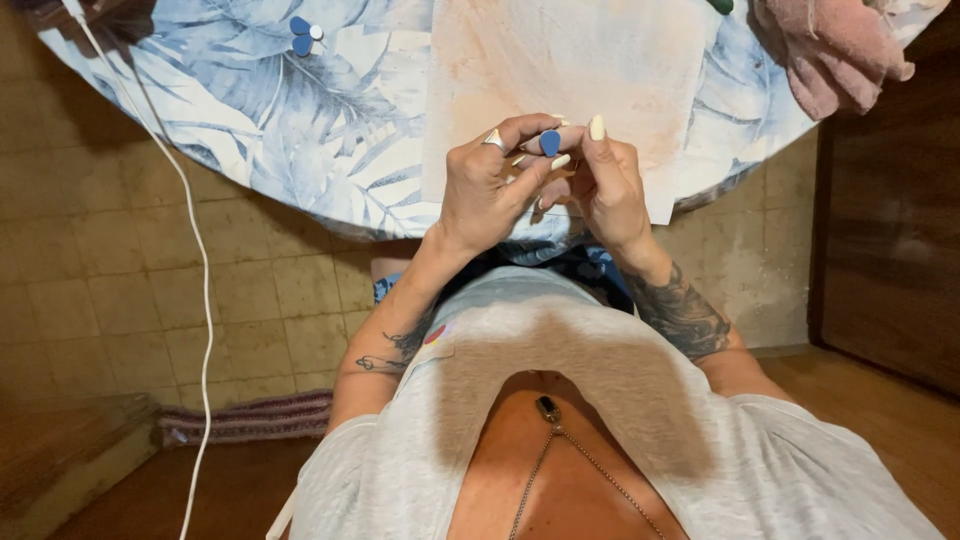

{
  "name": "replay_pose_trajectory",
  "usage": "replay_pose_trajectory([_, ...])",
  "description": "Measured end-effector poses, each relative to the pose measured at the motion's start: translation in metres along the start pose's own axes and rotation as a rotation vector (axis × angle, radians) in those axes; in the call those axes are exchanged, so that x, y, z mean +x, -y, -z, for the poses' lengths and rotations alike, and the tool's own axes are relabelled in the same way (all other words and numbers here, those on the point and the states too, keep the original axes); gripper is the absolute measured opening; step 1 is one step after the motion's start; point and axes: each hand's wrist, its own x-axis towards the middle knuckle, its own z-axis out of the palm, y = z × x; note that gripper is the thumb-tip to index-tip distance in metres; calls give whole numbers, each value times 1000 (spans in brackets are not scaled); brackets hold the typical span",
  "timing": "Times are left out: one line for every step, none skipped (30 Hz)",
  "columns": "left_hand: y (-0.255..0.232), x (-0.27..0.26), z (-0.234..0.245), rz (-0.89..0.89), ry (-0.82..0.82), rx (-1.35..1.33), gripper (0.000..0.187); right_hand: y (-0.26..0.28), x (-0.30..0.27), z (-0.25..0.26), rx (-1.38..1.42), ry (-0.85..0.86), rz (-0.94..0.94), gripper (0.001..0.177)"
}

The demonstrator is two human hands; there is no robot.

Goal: Sanding the edges of small blue mosaic tiles using a sanding block to smooth them.

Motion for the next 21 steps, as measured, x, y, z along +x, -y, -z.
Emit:
replay_pose_trajectory([-1, 0, 0, 3, -3, -3, 23, -2, 1, 1, 13, 8, -1, 44])
replay_pose_trajectory([-2, -1, 0, 2, -5, -4, 23, -3, 0, 1, 11, 10, -1, 44])
replay_pose_trajectory([-2, -2, 0, 2, -6, -4, 23, -3, 0, 1, 19, 7, 2, 44])
replay_pose_trajectory([-2, -2, 0, 0, -7, -4, 23, -3, 0, 1, 26, 4, 6, 44])
replay_pose_trajectory([-2, -2, 0, -1, -9, -4, 23, -5, 1, 2, 24, 5, 7, 44])
replay_pose_trajectory([-3, -3, 0, 8, -16, 2, 23, -6, 2, 3, 27, 14, 9, 44])
replay_pose_trajectory([-3, -4, 0, 17, -23, 8, 24, -8, 3, 5, 29, 24, 12, 45])
replay_pose_trajectory([-5, -3, -1, 18, -24, 7, 24, -9, 3, 5, 27, 23, 10, 45])
replay_pose_trajectory([-7, -3, -1, 17, -27, 10, 23, -10, 2, 5, 31, 30, 12, 44])
replay_pose_trajectory([-9, -3, -1, 17, -30, 15, 22, -11, 1, 5, 35, 37, 14, 43])
replay_pose_trajectory([-10, -4, -1, 19, -32, 14, 22, -9, 0, 3, 34, 38, 12, 43])
replay_pose_trajectory([-11, -4, -1, 20, -34, 13, 22, -8, -1, 2, 34, 27, 12, 42])
replay_pose_trajectory([-12, -4, -1, 21, -37, 11, 23, -7, -2, 0, 34, 16, 12, 42])
replay_pose_trajectory([-9, -4, 0, 23, -38, 11, 23, -7, -1, 0, 33, 17, 10, 42])
replay_pose_trajectory([-7, -4, 2, 15, -30, 16, 23, -8, 0, 0, 25, 26, 16, 42])
replay_pose_trajectory([-5, -4, 4, 7, -23, 22, 24, -8, 1, 1, 17, 35, 23, 43])
replay_pose_trajectory([-6, -5, 4, 9, -24, 22, 24, -7, 1, -1, 16, 36, 21, 43])
replay_pose_trajectory([-7, -4, 4, 12, -24, 5, 24, -6, 1, -2, 12, 33, 19, 44])
replay_pose_trajectory([-8, -4, 3, 14, -23, -11, 24, -4, 1, -4, 7, 30, 17, 44])
replay_pose_trajectory([-9, -4, 4, 15, -23, -12, 24, -4, 1, -4, 7, 30, 16, 44])
replay_pose_trajectory([-9, -4, 4, 20, -23, -19, 24, -4, 1, -4, 0, 31, 17, 44])
